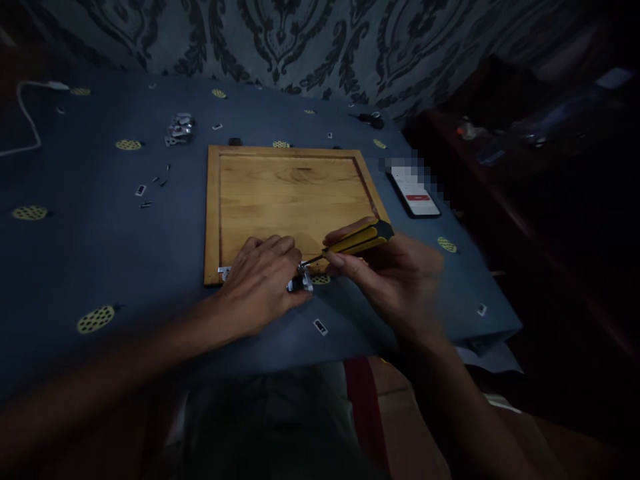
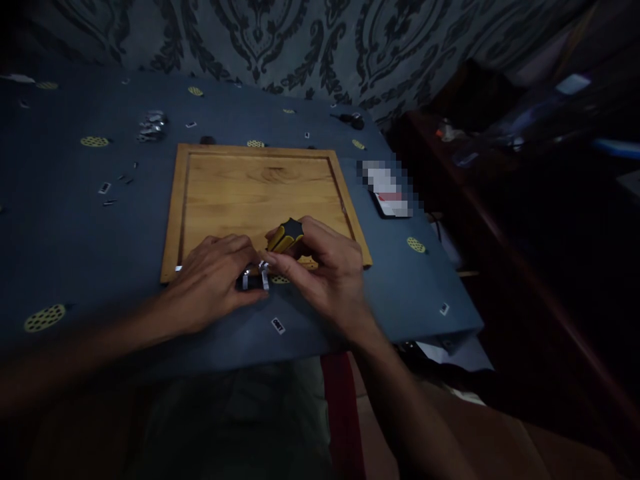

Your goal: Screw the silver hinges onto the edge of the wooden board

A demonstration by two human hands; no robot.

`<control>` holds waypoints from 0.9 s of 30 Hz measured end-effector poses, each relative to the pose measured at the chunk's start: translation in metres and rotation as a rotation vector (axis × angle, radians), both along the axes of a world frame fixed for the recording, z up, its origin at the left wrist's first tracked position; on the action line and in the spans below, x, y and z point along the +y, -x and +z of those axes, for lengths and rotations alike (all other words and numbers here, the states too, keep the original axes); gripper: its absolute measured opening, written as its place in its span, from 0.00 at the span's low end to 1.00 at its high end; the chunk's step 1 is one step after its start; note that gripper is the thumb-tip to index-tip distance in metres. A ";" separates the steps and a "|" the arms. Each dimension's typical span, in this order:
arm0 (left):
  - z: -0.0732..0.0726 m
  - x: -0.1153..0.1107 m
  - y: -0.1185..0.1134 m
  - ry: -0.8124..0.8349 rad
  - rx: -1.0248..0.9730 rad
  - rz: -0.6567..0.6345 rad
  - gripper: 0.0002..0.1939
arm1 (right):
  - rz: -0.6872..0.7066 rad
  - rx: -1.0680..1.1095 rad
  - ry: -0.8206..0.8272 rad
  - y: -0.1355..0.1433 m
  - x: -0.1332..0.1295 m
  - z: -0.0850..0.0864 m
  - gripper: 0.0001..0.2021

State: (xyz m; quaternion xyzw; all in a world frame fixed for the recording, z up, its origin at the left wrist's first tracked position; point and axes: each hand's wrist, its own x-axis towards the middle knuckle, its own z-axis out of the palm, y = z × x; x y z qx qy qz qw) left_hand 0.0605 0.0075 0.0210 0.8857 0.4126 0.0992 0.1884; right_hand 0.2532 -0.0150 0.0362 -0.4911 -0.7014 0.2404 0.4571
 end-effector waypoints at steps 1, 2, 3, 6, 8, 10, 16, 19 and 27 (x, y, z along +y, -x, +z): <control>0.000 0.000 0.000 0.004 -0.002 0.000 0.16 | -0.019 -0.006 -0.005 0.000 0.000 -0.003 0.08; 0.000 0.000 0.000 0.008 -0.003 0.002 0.16 | -0.037 -0.007 -0.006 0.001 0.000 -0.005 0.09; 0.001 -0.001 0.000 0.011 -0.005 0.003 0.16 | -0.053 -0.004 -0.005 0.001 0.000 -0.007 0.10; 0.001 -0.001 -0.001 0.012 -0.005 0.007 0.15 | -0.091 0.008 0.001 0.002 -0.001 -0.012 0.14; 0.000 -0.002 -0.001 0.006 -0.006 0.009 0.16 | -0.109 0.012 -0.005 0.003 -0.001 -0.013 0.15; 0.000 -0.002 0.000 -0.001 -0.007 0.007 0.15 | -0.126 0.014 -0.017 0.003 -0.001 -0.014 0.15; -0.001 -0.001 0.000 0.000 -0.008 0.006 0.16 | -0.157 -0.011 -0.098 0.005 0.001 -0.015 0.15; 0.000 -0.001 -0.001 -0.001 -0.008 0.004 0.16 | -0.143 -0.002 -0.091 0.005 0.002 -0.015 0.14; 0.002 -0.002 0.000 0.002 -0.005 0.005 0.14 | -0.162 0.055 -0.066 0.009 -0.003 -0.011 0.12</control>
